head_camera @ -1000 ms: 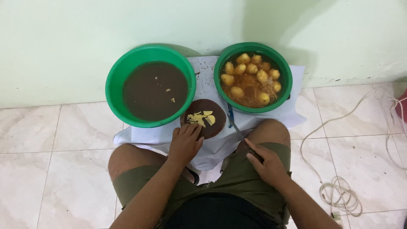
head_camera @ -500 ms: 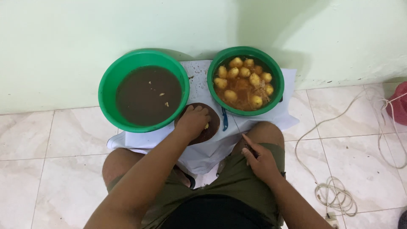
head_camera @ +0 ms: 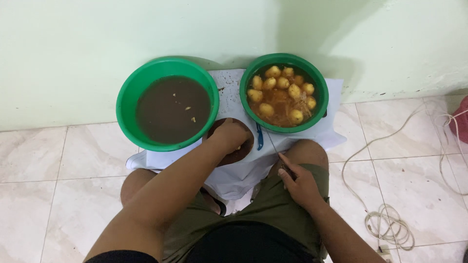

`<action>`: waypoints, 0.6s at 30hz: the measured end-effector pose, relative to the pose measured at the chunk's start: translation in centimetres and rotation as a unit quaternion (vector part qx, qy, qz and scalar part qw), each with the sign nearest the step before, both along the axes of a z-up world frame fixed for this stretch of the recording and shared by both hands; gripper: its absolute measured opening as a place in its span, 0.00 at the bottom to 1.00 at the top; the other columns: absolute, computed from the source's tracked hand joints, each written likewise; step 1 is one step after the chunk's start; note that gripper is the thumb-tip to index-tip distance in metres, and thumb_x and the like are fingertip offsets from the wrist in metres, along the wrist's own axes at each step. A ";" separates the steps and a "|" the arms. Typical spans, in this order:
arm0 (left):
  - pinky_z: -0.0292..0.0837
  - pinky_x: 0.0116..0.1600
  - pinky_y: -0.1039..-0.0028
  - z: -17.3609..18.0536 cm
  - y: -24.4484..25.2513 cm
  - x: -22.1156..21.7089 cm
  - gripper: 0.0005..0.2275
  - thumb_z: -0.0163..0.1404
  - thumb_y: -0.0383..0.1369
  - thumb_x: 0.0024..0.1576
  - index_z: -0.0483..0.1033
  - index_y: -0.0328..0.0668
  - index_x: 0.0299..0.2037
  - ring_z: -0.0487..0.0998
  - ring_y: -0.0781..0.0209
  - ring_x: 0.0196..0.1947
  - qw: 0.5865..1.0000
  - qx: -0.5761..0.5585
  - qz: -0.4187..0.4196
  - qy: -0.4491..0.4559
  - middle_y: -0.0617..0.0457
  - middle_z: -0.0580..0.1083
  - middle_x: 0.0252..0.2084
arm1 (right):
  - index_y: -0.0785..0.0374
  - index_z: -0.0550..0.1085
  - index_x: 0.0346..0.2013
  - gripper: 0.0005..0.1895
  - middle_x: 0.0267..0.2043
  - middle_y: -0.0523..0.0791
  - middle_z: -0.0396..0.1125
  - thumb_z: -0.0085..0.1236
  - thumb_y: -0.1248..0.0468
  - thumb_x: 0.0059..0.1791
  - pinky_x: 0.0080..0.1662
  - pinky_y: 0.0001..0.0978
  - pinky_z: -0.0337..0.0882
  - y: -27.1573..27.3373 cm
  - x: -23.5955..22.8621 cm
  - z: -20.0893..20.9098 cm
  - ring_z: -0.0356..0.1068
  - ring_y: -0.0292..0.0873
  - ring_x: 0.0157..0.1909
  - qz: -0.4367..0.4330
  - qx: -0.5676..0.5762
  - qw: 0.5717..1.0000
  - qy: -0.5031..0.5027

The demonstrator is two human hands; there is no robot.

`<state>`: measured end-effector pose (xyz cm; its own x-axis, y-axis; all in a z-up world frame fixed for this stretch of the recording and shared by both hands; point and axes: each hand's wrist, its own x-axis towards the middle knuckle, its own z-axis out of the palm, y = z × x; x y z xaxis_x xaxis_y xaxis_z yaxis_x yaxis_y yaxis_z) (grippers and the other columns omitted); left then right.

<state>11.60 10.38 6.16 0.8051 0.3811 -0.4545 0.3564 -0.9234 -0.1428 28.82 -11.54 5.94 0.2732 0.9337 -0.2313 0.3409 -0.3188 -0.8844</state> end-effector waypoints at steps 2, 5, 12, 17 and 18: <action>0.66 0.61 0.55 3.8 -0.2 0.0 0.19 0.56 0.34 0.59 0.75 0.46 0.61 0.75 0.48 0.55 0.997 -0.062 0.017 0.031 0.49 0.77 0.55 | 0.51 0.70 0.67 0.24 0.35 0.53 0.77 0.51 0.62 0.54 0.36 0.40 0.76 0.0 0.1 -0.3 0.73 0.42 0.27 0.000 0.005 1.000 0.001; 0.69 0.58 0.54 -0.2 0.7 -0.5 0.16 0.55 0.36 0.60 0.77 0.44 0.57 0.76 0.48 0.51 0.994 -0.092 0.016 0.053 0.50 0.78 0.50 | 0.50 0.70 0.67 0.24 0.35 0.52 0.77 0.52 0.62 0.54 0.36 0.39 0.76 0.0 0.2 -0.6 0.73 0.42 0.27 0.001 0.010 1.000 0.005; 0.74 0.49 0.59 4.1 -1.0 -2.9 0.09 0.49 0.31 0.64 0.81 0.33 0.44 0.80 0.45 0.43 0.958 -0.182 0.180 -0.126 0.40 0.79 0.40 | 0.53 0.70 0.66 0.24 0.36 0.54 0.78 0.51 0.63 0.54 0.38 0.43 0.76 0.0 0.1 0.0 0.74 0.45 0.29 0.011 0.012 1.000 -0.019; 0.75 0.55 0.53 -4.4 -3.8 -10.5 0.18 0.61 0.37 0.52 0.78 0.47 0.52 0.79 0.39 0.53 0.762 -0.217 0.466 -0.394 0.44 0.80 0.46 | 0.56 0.68 0.67 0.25 0.33 0.56 0.76 0.50 0.64 0.54 0.38 0.44 0.76 0.0 0.6 -0.1 0.75 0.47 0.28 0.029 -0.003 1.000 -0.007; 0.78 0.51 0.57 -6.4 -4.4 -11.6 0.19 0.63 0.41 0.51 0.79 0.49 0.52 0.81 0.44 0.50 0.693 -0.226 0.550 -0.407 0.47 0.81 0.43 | 0.55 0.67 0.68 0.26 0.32 0.55 0.76 0.50 0.66 0.54 0.38 0.43 0.75 0.1 0.5 -0.3 0.75 0.47 0.28 0.045 -0.002 0.999 -0.015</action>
